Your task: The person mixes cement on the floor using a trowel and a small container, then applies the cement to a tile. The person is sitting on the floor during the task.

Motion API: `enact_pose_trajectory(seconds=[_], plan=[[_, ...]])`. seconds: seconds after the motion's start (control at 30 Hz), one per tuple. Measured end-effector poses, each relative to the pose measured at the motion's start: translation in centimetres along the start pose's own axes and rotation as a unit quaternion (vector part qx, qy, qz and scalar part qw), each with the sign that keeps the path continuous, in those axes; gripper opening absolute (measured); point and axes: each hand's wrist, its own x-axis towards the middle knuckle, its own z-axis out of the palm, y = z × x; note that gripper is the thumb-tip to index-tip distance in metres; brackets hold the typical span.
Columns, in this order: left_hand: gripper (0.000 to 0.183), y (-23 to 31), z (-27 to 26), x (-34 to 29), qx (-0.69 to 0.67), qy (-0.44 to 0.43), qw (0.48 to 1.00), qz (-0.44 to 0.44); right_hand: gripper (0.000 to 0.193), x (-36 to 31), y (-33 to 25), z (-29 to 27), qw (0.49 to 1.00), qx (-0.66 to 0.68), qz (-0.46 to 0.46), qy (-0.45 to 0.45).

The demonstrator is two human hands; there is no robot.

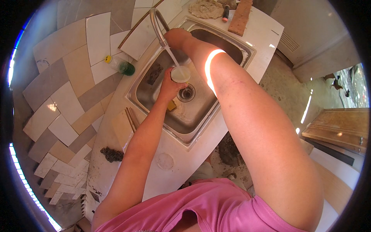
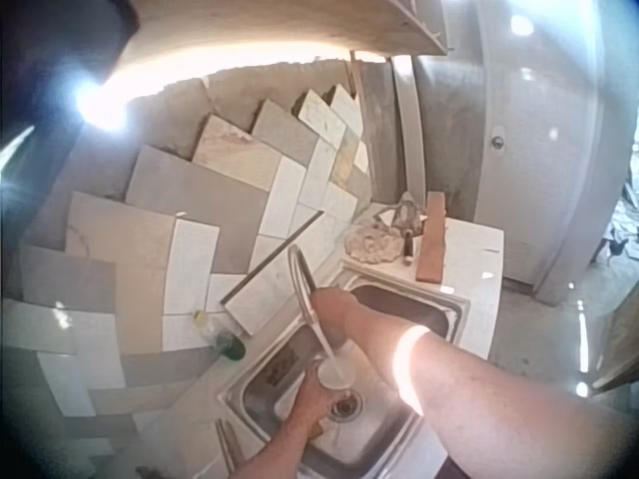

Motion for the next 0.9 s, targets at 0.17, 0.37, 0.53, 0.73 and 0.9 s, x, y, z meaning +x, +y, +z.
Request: enact_pose_trajectory(seconds=[0.17, 0.37, 0.53, 0.73, 0.9], plan=[[0.086, 0.9, 0.1, -0.5, -0.015, -0.004, 1.000, -0.016, 0.024, 1.2, 1.3, 1.0, 0.999, -0.008, -0.020, 0.029], [0.086, 0.5, -0.4, -1.0, 0.006, 0.025, 1.000, -0.007, 0.028, 3.6, 4.2, 2.7, 0.988, 0.121, 0.037, 0.091], [0.088, 0.4, 0.8, 0.1, -0.019, 0.023, 0.996, 0.082, 0.027, 0.0, 6.9, 2.1, 0.971, 0.084, 0.073, 0.211], [0.087, 4.2, -1.0, -3.3, -0.087, 0.025, 0.988, 0.125, 0.038, -19.8, 10.4, -0.7, 0.821, 0.372, 0.053, 0.431], [0.084, 11.6, -0.2, -8.1, -0.064, 0.023, 0.988, 0.142, 0.027, -55.4, 16.0, 8.2, 0.688, 0.336, 0.535, 0.357]])
